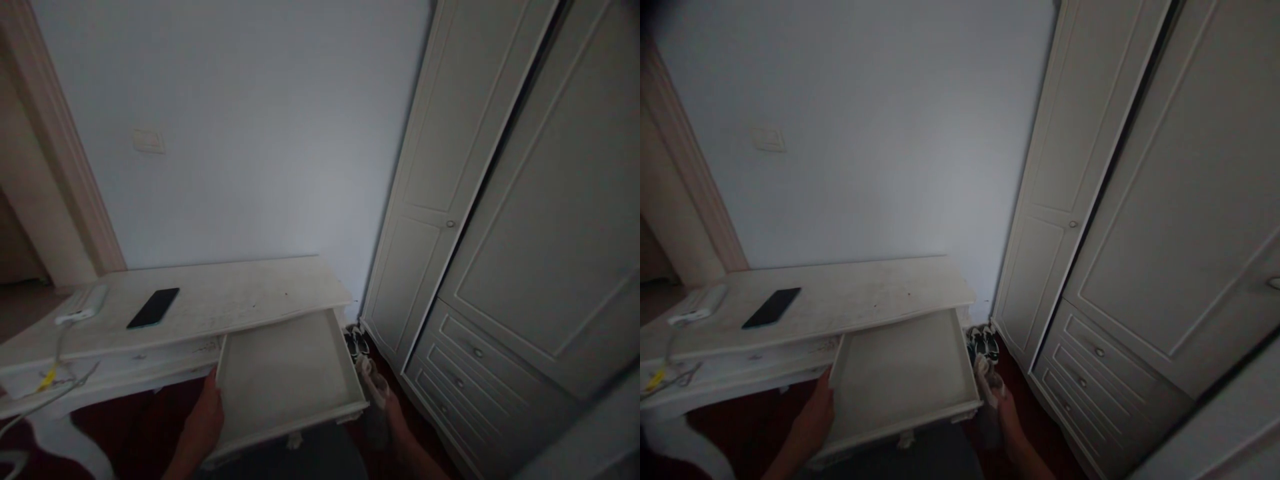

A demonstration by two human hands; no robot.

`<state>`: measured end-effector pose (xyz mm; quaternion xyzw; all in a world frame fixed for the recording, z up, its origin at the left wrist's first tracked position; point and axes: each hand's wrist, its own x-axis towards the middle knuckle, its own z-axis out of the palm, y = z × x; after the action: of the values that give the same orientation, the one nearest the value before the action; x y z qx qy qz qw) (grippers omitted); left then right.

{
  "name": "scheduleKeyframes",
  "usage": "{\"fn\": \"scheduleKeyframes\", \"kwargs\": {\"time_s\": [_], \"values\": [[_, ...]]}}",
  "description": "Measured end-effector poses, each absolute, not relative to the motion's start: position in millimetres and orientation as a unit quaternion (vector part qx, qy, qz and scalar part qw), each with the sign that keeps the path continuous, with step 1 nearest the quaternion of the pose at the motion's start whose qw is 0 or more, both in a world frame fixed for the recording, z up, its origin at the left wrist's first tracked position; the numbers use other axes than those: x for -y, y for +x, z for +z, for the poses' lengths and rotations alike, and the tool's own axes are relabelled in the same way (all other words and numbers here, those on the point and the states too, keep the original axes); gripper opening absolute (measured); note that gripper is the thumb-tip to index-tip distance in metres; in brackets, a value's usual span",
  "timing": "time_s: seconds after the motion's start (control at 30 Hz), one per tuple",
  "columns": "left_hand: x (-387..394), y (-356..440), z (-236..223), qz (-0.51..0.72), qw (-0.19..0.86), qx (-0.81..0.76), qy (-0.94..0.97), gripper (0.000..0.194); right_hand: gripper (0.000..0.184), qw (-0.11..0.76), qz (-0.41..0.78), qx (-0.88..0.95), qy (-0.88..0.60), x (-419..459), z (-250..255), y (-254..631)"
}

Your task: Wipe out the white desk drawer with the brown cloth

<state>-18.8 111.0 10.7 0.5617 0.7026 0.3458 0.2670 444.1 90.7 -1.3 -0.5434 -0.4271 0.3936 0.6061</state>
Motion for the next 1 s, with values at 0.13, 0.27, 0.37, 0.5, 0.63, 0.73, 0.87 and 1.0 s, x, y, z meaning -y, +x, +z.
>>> {"fn": "scheduleKeyframes", "kwargs": {"time_s": [0.13, 0.27, 0.37, 0.5, 0.63, 0.73, 0.87, 1.0], "values": [[-112.7, -17.0, 13.2, 0.38, 0.266, -0.689, 0.558, 0.063, 0.052, 0.515, 0.17, 0.641, -0.543, -88.6, 32.0, 452.4], [-112.8, -18.5, 10.5, 0.404, 0.27, -0.658, 0.576, 0.064, 0.068, 0.355, 0.023, 0.803, -0.477, -78.3, 54.4, 443.7], [-112.6, -19.8, 5.7, 0.418, 0.26, -0.655, 0.573, 0.064, 0.071, 0.325, 0.014, 0.826, -0.46, -75.9, 59.3, 429.1], [-112.1, -20.8, 3.1, 0.422, 0.258, -0.656, 0.57, 0.063, 0.07, 0.266, 0.03, 0.844, -0.465, -76.5, 65.2, 401.1], [-111.3, -21.5, 3.7, 0.424, 0.241, -0.657, 0.574, 0.061, 0.083, 0.158, 0.06, 0.872, -0.459, -75.4, 82.7, 387.7], [-111.4, -22.1, 2.5, 0.429, 0.24, -0.648, 0.582, 0.059, 0.1, 0.104, 0.061, 0.874, -0.471, -73.9, 91.3, 389.4], [-112.3, -20.7, 1.6, 0.428, 0.245, -0.641, 0.588, 0.06, 0.095, 0.086, 0.052, 0.892, -0.44, -71.6, 83.6, 380.7], [-113.7, -18.0, 3.0, 0.439, 0.227, -0.636, 0.593, 0.059, 0.095, 0.122, 0.034, 0.923, -0.363, -63.7, 65.5, 326.3]]}}
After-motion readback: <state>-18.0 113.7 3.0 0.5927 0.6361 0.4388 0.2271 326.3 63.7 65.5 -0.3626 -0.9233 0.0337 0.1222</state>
